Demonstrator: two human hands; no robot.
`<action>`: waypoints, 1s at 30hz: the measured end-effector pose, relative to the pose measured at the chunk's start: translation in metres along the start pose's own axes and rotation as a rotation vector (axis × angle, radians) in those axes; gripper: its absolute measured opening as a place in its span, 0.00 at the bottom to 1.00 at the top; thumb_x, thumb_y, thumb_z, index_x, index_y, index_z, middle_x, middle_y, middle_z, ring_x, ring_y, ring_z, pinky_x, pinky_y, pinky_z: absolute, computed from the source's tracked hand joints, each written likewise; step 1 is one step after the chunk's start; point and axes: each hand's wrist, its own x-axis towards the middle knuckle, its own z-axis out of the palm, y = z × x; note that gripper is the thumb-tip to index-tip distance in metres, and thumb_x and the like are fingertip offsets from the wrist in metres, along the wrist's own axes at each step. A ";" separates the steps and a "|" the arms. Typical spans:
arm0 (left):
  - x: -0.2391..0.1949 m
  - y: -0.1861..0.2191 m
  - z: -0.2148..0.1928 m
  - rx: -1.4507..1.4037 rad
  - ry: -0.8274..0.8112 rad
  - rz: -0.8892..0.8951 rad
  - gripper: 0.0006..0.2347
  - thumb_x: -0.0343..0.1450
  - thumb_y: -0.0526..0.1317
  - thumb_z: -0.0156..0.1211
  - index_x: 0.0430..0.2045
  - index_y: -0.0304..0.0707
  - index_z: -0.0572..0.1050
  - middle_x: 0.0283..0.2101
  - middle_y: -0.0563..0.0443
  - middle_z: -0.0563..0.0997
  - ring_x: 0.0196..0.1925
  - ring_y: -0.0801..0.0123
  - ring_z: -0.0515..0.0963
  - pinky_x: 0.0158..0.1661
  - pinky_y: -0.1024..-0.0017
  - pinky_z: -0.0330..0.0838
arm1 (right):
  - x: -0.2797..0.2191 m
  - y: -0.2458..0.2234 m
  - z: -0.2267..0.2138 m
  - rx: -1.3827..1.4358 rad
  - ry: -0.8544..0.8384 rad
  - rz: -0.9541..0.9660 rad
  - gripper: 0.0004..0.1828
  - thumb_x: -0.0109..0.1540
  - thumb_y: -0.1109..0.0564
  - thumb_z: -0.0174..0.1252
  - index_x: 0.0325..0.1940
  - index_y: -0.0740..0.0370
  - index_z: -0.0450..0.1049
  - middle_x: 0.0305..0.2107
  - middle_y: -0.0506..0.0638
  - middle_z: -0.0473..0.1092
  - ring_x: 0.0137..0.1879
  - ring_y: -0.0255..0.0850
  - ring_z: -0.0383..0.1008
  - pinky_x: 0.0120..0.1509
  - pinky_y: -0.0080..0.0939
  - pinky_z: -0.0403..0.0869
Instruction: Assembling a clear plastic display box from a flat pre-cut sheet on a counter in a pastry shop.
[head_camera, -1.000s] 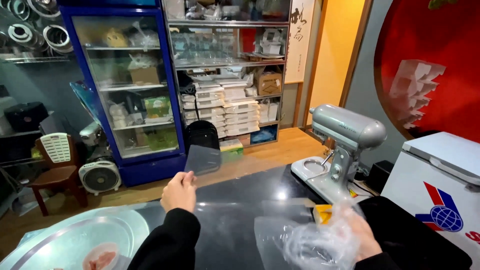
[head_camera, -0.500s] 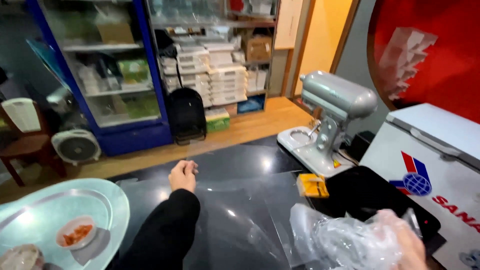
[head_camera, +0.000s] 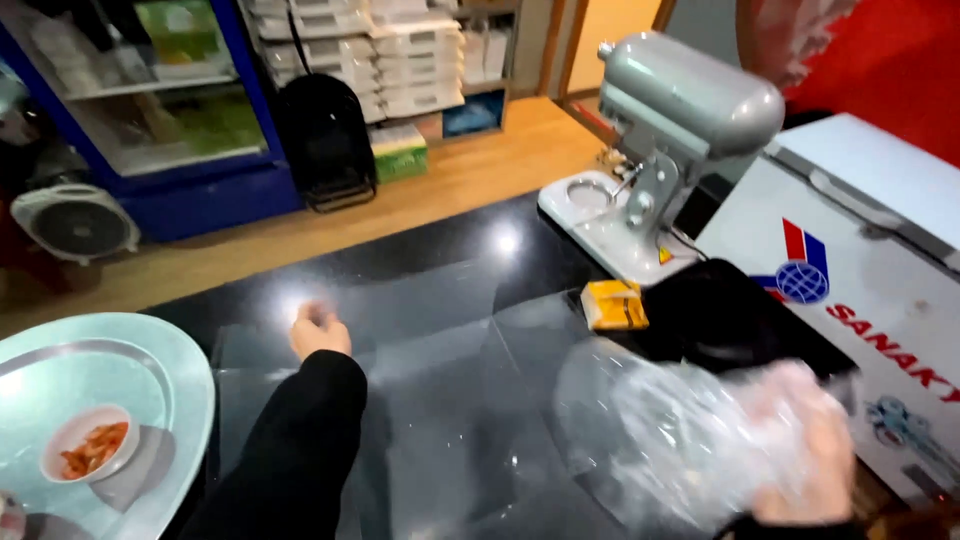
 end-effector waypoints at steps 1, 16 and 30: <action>-0.012 -0.001 0.001 0.018 0.157 0.128 0.14 0.77 0.34 0.60 0.58 0.44 0.78 0.58 0.41 0.81 0.60 0.44 0.81 0.61 0.51 0.73 | 0.014 -0.017 0.020 0.100 0.147 -0.213 0.39 0.58 0.47 0.54 0.65 0.80 0.73 0.60 0.71 0.73 0.65 0.66 0.74 0.80 0.61 0.70; -0.369 0.228 -0.064 -0.598 -0.082 0.847 0.16 0.71 0.33 0.74 0.48 0.45 0.73 0.51 0.43 0.80 0.47 0.57 0.80 0.48 0.66 0.78 | 0.060 -0.187 0.160 2.101 -0.135 1.089 0.30 0.63 0.39 0.68 0.64 0.56 0.75 0.47 0.43 0.74 0.54 0.33 0.78 0.61 0.34 0.75; -0.526 0.336 0.071 -1.227 -1.149 0.496 0.20 0.83 0.38 0.49 0.72 0.37 0.74 0.64 0.36 0.85 0.62 0.55 0.87 0.61 0.61 0.84 | 0.083 -0.130 -0.098 0.225 0.291 0.010 0.43 0.76 0.35 0.53 0.90 0.59 0.55 0.87 0.72 0.37 0.94 0.65 0.49 0.91 0.61 0.60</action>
